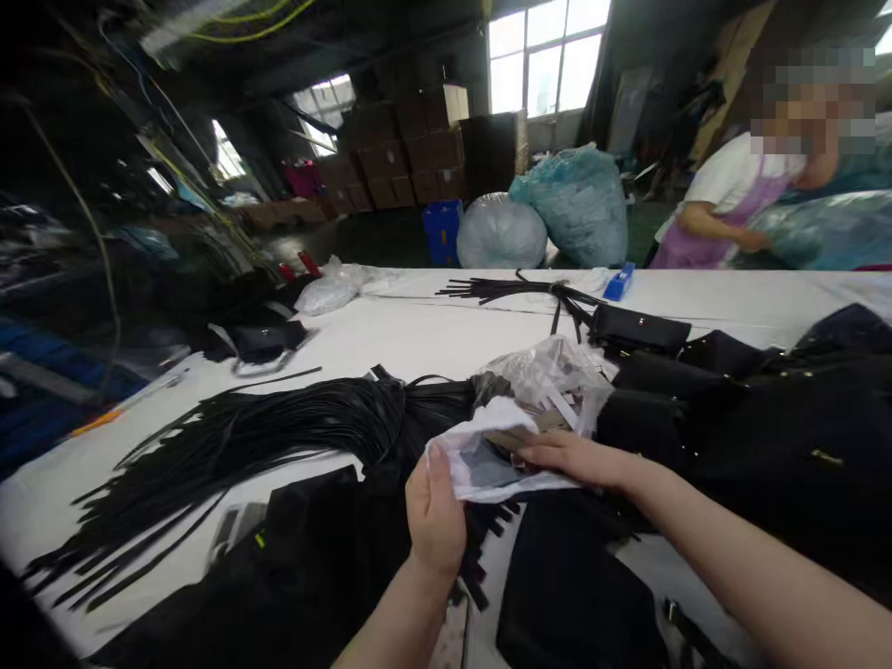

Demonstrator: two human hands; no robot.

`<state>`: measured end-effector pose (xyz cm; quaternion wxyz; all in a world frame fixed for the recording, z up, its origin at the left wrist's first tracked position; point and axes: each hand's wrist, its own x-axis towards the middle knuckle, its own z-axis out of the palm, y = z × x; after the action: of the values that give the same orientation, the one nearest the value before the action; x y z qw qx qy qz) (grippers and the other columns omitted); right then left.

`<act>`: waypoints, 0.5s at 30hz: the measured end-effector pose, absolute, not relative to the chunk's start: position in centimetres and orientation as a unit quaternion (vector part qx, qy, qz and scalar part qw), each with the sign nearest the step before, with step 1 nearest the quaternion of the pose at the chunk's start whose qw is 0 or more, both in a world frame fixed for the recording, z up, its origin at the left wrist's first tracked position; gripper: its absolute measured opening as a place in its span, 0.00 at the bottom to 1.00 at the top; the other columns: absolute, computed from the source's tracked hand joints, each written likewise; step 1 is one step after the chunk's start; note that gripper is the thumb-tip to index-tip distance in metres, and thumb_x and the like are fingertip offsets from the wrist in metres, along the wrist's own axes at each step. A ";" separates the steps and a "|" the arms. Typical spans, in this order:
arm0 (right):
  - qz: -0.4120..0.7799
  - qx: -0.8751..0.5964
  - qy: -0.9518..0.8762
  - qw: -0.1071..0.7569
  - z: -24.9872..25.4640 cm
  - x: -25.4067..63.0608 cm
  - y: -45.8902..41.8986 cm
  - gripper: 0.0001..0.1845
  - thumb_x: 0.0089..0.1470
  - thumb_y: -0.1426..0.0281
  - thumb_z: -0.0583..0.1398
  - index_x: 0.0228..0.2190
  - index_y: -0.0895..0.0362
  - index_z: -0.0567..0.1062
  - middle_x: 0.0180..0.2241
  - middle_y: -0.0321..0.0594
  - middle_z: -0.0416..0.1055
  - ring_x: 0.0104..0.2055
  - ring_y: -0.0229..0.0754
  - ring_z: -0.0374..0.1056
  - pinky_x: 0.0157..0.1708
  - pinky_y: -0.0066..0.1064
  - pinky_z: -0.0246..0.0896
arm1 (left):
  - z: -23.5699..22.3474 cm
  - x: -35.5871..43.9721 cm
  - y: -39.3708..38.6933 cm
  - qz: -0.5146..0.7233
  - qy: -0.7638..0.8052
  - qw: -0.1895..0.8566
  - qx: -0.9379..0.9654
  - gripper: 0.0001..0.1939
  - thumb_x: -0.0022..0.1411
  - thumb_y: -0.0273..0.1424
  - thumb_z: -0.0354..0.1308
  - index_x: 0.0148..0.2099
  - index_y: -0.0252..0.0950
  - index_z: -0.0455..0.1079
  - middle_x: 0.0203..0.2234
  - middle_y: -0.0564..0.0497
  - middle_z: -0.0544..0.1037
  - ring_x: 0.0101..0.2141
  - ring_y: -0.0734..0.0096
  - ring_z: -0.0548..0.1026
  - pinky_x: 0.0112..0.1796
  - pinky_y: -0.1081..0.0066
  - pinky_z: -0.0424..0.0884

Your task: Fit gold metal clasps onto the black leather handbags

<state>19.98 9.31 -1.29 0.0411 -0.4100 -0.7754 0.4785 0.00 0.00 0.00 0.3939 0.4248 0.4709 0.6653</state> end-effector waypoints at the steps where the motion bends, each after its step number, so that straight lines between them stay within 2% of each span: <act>1: 0.443 -0.446 -0.777 0.042 -1.8 19.4 10.3 0.28 0.61 0.54 0.49 0.48 0.57 0.78 0.46 0.42 0.77 0.47 0.48 0.72 0.49 0.35 0.65 | -0.3 -0.2 -0.3 0.658 0.482 0.397 0.421 0.26 0.70 0.45 0.45 0.42 0.31 0.77 0.35 0.43 0.81 0.38 0.64 0.78 0.42 0.69 0.73; 5: 0.321 -0.548 -0.772 0.027 -3.7 17.5 14.9 0.22 0.59 0.58 0.55 0.45 0.59 0.79 0.45 0.51 0.77 0.51 0.54 0.69 0.51 0.41 0.62 | -1.4 -0.7 -1.1 0.649 0.511 0.419 0.376 0.29 0.67 0.50 0.47 0.35 0.29 0.77 0.28 0.42 0.80 0.31 0.64 0.78 0.35 0.69 0.74; 7: 0.273 -0.583 -0.766 0.002 -4.4 17.0 17.7 0.20 0.55 0.59 0.62 0.44 0.60 0.78 0.47 0.53 0.75 0.53 0.56 0.68 0.53 0.45 0.60 | -1.7 -0.7 -1.2 0.656 0.512 0.440 0.339 0.30 0.65 0.51 0.49 0.36 0.29 0.77 0.30 0.41 0.81 0.31 0.62 0.79 0.34 0.69 0.75; 10: 0.230 -0.621 -0.748 -0.044 -5.4 17.0 21.3 0.19 0.56 0.59 0.63 0.43 0.60 0.76 0.46 0.47 0.74 0.50 0.50 0.69 0.51 0.48 0.63 | -1.9 -0.6 -1.4 0.670 0.490 0.476 0.291 0.31 0.65 0.53 0.48 0.42 0.28 0.77 0.36 0.37 0.82 0.37 0.58 0.81 0.36 0.67 0.77; 15: 0.200 -0.637 -0.742 -0.053 -7.9 17.2 23.4 0.16 0.61 0.62 0.60 0.44 0.60 0.73 0.44 0.42 0.73 0.42 0.43 0.71 0.43 0.40 0.70 | -2.9 -0.8 -1.6 0.677 0.490 0.452 0.311 0.32 0.66 0.52 0.48 0.46 0.27 0.77 0.40 0.34 0.81 0.42 0.54 0.80 0.44 0.63 0.77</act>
<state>17.16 23.37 -7.90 -0.0526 -0.6373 -0.7422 0.2005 -0.81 -1.57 -2.94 0.4521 0.3111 0.4899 0.6773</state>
